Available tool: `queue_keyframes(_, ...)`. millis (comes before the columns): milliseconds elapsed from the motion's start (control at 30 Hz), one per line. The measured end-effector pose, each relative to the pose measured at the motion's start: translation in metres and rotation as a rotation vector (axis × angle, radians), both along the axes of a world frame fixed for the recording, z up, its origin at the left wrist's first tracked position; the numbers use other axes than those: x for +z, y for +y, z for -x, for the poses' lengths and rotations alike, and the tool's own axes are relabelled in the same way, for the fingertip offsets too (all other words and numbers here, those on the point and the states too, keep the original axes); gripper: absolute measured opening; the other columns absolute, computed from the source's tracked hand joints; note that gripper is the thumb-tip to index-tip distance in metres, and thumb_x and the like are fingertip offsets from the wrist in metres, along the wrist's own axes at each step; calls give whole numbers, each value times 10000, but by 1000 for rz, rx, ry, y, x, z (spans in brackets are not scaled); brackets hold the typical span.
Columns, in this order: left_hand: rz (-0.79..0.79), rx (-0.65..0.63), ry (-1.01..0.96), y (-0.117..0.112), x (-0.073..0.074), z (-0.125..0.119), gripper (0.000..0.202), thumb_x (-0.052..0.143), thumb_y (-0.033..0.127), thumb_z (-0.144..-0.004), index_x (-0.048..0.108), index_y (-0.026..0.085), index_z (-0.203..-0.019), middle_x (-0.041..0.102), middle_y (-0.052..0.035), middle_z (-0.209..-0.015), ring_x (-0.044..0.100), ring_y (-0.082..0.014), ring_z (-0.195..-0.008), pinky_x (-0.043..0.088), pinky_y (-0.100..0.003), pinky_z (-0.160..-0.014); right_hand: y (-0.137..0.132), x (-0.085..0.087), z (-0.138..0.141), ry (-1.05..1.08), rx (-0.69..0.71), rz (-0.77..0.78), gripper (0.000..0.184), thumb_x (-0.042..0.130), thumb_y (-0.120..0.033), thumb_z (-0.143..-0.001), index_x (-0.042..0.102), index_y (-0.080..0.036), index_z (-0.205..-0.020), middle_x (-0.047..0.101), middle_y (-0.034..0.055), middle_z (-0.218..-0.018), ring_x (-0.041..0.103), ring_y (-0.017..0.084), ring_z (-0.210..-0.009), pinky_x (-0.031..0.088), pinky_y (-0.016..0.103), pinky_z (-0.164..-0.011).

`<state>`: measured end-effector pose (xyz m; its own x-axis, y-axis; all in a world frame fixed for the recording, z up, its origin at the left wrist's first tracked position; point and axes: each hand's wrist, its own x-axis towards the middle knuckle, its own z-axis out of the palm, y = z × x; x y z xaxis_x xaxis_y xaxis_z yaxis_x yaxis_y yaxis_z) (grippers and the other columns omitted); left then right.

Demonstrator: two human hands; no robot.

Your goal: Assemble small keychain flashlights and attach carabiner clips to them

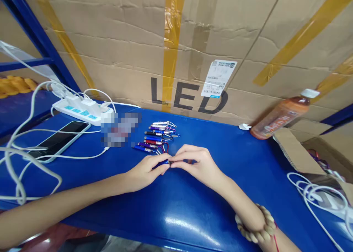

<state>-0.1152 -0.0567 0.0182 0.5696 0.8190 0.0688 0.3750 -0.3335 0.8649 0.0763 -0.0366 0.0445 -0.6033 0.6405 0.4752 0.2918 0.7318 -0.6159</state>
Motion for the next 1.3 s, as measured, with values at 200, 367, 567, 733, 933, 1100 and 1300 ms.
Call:
queue_keyframes(200, 95, -76, 16, 2, 6, 6, 179, 375, 243, -895, 542, 180, -891, 496, 51, -623, 483, -114, -599, 376, -213, -607, 6, 0, -2, 6, 140, 78, 117, 626, -161, -805, 728, -157, -861, 642, 56, -803, 625, 115, -720, 519, 215, -649)
queue_keyframes(367, 147, -122, 124, 3, 9, 9, 188, 350, 264, -916, 528, 204, -912, 503, 53, -660, 485, -119, -634, 359, -221, -618, 5, -12, -3, 44, 121, 68, 129, 614, -169, -815, 726, -161, -751, 631, 44, -780, 605, 103, -704, 504, 210, -629)
queue_keyframes(567, 146, -134, 146, -1, 10, 10, 229, 229, 253, -958, 451, 211, -923, 498, 58, -693, 444, -107, -588, 329, -220, -581, 5, -26, -3, 83, 87, 108, 130, 644, -163, -788, 724, -154, -685, 639, 35, -730, 586, 102, -685, 476, 229, -634)
queue_keyframes(733, 115, -123, 144, -1, 5, 8, 142, 327, 178, -915, 418, 210, -810, 516, 58, -674, 464, -109, -588, 336, -216, -580, 5, -29, -3, 86, 60, 145, 139, 675, -203, -761, 719, -172, -632, 618, 20, -715, 572, 100, -678, 465, 232, -628)
queue_keyframes(933, 101, -67, -10, 1, -2, 7, 76, 438, 154, -877, 495, 204, -884, 642, 18, -832, 591, -122, -766, 420, -212, -704, 3, -26, -2, 111, -46, 199, 133, 738, -275, -683, 710, -178, -597, 577, 0, -688, 566, 86, -602, 463, 209, -558)
queue_keyframes(1100, 139, 1, -90, -1, -8, 4, 113, 518, 175, -849, 529, 197, -959, 694, -5, -936, 629, -144, -910, 443, -238, -803, 0, -25, -5, 79, -75, 82, 83, 719, -239, -711, 723, -180, -653, 580, 12, -739, 573, 91, -649, 468, 211, -588)
queue_keyframes(1300, 157, 44, -75, -8, -5, 0, 108, 453, 166, -865, 512, 193, -779, 667, 24, -751, 621, -128, -746, 436, -226, -702, -4, -29, -10, 51, -25, -17, 114, 632, -194, -802, 723, -180, -735, 574, 21, -791, 559, 82, -656, 458, 208, -568)
